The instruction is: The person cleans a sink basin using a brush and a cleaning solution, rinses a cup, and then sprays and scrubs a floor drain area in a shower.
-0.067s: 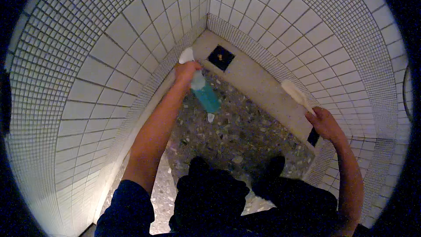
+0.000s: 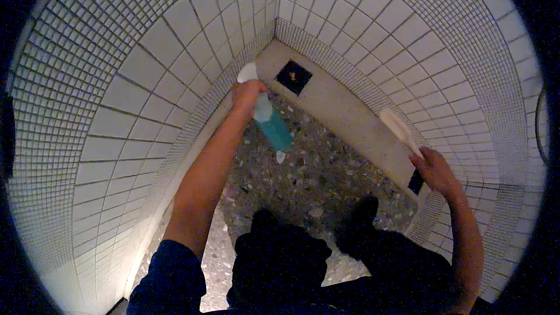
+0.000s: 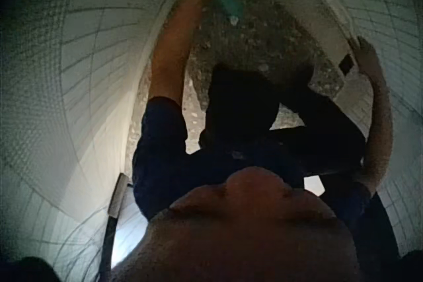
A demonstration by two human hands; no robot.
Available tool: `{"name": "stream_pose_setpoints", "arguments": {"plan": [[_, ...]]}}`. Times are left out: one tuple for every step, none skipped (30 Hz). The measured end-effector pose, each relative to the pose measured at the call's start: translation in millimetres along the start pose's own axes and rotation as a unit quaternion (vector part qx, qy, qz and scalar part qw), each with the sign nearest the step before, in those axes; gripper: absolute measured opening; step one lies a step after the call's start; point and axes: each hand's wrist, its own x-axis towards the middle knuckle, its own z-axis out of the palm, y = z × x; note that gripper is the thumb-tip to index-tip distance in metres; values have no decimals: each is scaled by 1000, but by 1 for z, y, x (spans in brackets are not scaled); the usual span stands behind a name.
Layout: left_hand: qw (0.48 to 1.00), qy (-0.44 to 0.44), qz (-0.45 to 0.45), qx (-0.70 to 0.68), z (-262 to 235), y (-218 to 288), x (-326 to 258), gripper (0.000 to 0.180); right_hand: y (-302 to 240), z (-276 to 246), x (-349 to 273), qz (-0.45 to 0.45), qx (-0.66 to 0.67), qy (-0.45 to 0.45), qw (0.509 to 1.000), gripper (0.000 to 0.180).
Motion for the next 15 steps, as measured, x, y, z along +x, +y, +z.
{"name": "stream_pose_setpoints", "arguments": {"plan": [[1000,3,-5,-3,-6,-1,6,34,-4,-2,-12,12,28,-22,999,40],[1000,4,-2,15,-13,0,12,33,-7,-1,-17,23,57,-44,997,39],[1000,1,3,31,-16,1,16,33,0,2,-19,22,51,-45,997,39],[1000,-7,-2,21,-11,1,17,33,10,4,-20,58,39,-52,996,37],[999,-26,12,25,-7,1,19,33,16,5,-18,92,27,-59,994,36],[998,-41,28,33,-4,0,19,33,15,10,-13,96,21,-58,993,36],[998,-40,21,32,-5,-2,18,33,8,19,-5,118,80,-64,988,36],[996,-27,57,61,-7,-5,15,33,2,29,4,140,139,-70,978,36],[992,-20,95,84,-4,-3,12,33,0,35,12,144,132,-70,978,36],[992,-25,93,81,-3,5,4,33,0,41,21,142,139,-46,979,40],[990,-33,93,101,-2,13,-4,34,1,46,30,140,147,-22,979,45],[987,-36,93,126,-4,17,-9,35,1,53,40,139,146,-25,979,45],[987,-34,91,127,-4,13,-10,35,0,60,50,119,156,5,981,46],[983,-26,127,131,-2,9,-11,37,-2,65,60,100,165,36,981,48],[977,-20,164,135,0,5,-13,39,-2,68,70,101,165,35,980,48]]}}
